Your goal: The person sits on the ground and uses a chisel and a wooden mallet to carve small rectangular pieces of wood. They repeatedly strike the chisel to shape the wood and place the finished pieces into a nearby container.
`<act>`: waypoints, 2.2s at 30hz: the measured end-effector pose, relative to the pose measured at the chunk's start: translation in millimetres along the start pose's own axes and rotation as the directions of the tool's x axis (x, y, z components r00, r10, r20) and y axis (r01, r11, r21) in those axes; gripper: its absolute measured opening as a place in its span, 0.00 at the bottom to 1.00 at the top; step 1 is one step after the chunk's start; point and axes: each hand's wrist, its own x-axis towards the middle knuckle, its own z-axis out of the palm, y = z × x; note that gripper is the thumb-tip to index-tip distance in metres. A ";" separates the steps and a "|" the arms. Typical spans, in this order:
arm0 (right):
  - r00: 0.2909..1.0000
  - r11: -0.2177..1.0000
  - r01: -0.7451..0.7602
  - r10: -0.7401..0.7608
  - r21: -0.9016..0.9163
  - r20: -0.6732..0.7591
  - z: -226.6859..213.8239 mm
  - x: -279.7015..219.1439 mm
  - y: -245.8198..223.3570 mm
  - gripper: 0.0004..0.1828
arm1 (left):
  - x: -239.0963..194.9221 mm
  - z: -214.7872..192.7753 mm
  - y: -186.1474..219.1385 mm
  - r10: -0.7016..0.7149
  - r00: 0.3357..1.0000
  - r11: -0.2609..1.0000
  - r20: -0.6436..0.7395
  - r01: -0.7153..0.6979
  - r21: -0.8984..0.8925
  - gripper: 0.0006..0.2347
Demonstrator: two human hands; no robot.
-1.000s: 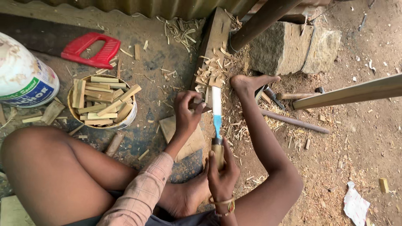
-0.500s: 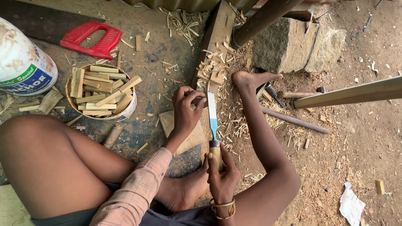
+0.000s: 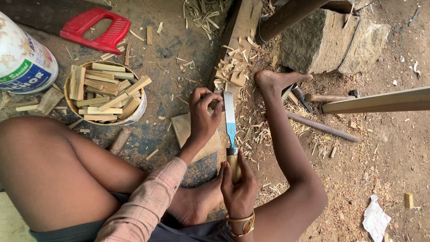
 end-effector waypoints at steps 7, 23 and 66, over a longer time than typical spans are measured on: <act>0.999 0.999 0.038 -0.037 0.018 -0.037 33.2 15.7 6.7 0.29 | 0.2 -0.2 -1.5 -0.005 1.000 1.000 0.003 0.005 -0.015 0.06; 0.939 0.835 -0.297 0.344 0.463 -0.018 -0.9 -43.4 24.5 0.30 | 0.6 -2.4 2.2 0.005 1.000 0.998 0.004 -0.005 0.057 0.08; 0.922 0.799 -0.383 0.363 0.464 0.135 -2.4 -27.8 27.8 0.30 | -24.1 -227.5 50.8 -0.197 0.977 0.928 0.077 0.161 0.338 0.04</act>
